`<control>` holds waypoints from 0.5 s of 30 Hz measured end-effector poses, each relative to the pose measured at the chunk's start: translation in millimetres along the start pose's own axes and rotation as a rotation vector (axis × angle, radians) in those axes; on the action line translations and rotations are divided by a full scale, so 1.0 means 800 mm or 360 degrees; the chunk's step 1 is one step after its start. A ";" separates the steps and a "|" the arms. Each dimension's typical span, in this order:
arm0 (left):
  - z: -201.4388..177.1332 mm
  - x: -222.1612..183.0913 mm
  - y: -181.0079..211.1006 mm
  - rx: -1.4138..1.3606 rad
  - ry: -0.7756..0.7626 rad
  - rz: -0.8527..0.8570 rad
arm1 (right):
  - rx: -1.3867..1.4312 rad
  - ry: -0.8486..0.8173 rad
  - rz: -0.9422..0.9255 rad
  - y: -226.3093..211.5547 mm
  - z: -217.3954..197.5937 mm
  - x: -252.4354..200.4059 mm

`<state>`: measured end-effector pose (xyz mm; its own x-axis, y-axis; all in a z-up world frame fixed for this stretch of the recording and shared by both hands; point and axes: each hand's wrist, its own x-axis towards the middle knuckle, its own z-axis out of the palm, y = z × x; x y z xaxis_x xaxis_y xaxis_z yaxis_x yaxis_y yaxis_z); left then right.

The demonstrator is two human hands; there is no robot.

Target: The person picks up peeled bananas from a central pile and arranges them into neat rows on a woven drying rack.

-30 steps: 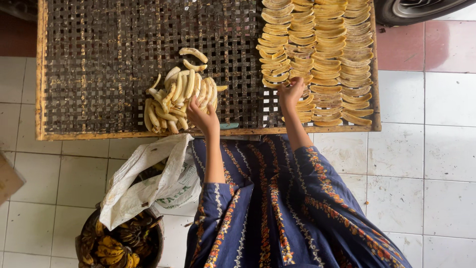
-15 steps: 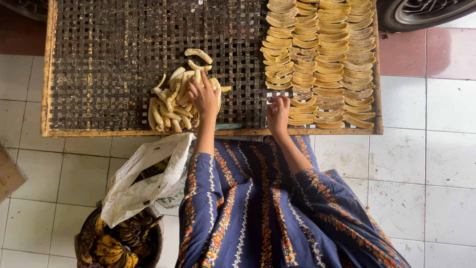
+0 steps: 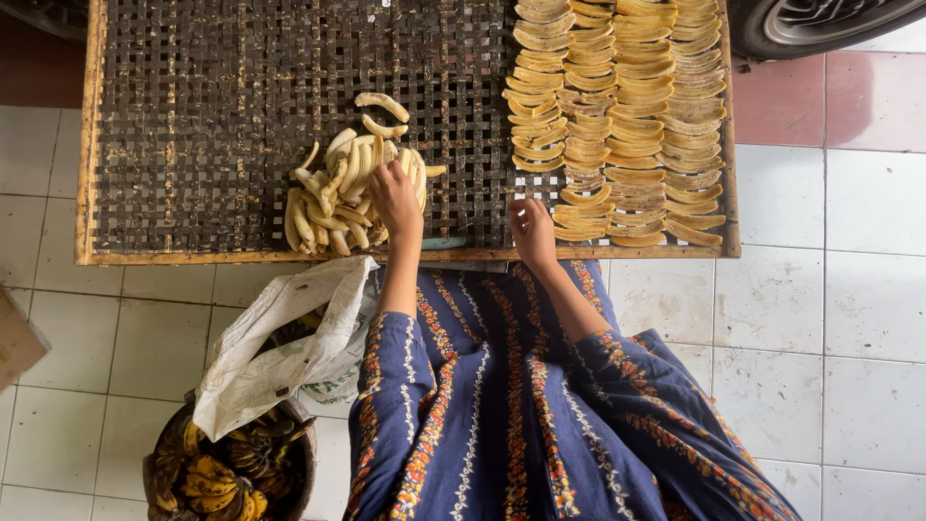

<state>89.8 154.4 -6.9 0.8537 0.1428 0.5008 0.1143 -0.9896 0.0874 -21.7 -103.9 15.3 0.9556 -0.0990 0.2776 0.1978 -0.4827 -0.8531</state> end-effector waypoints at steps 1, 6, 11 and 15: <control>-0.006 -0.003 -0.002 0.0051 -0.0029 -0.0004 | 0.0005 -0.0063 0.0050 0.004 0.004 -0.001; -0.084 -0.016 0.017 -0.0208 -0.0324 -0.0316 | 0.0399 -0.0556 0.0288 -0.009 0.013 0.000; -0.120 -0.054 0.084 -0.1991 -0.1054 -0.1010 | 0.1549 -0.0788 0.0881 -0.035 0.022 -0.009; -0.083 -0.083 0.127 -0.2210 -0.0952 -0.0763 | 0.1550 -0.0284 0.0832 0.044 0.030 0.009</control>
<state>10.6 45.4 25.7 0.9831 0.0650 -0.1711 0.1729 -0.0234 0.9847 -2.4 -101.2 -23.4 0.9735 0.0737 -0.2165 -0.2251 0.4767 -0.8498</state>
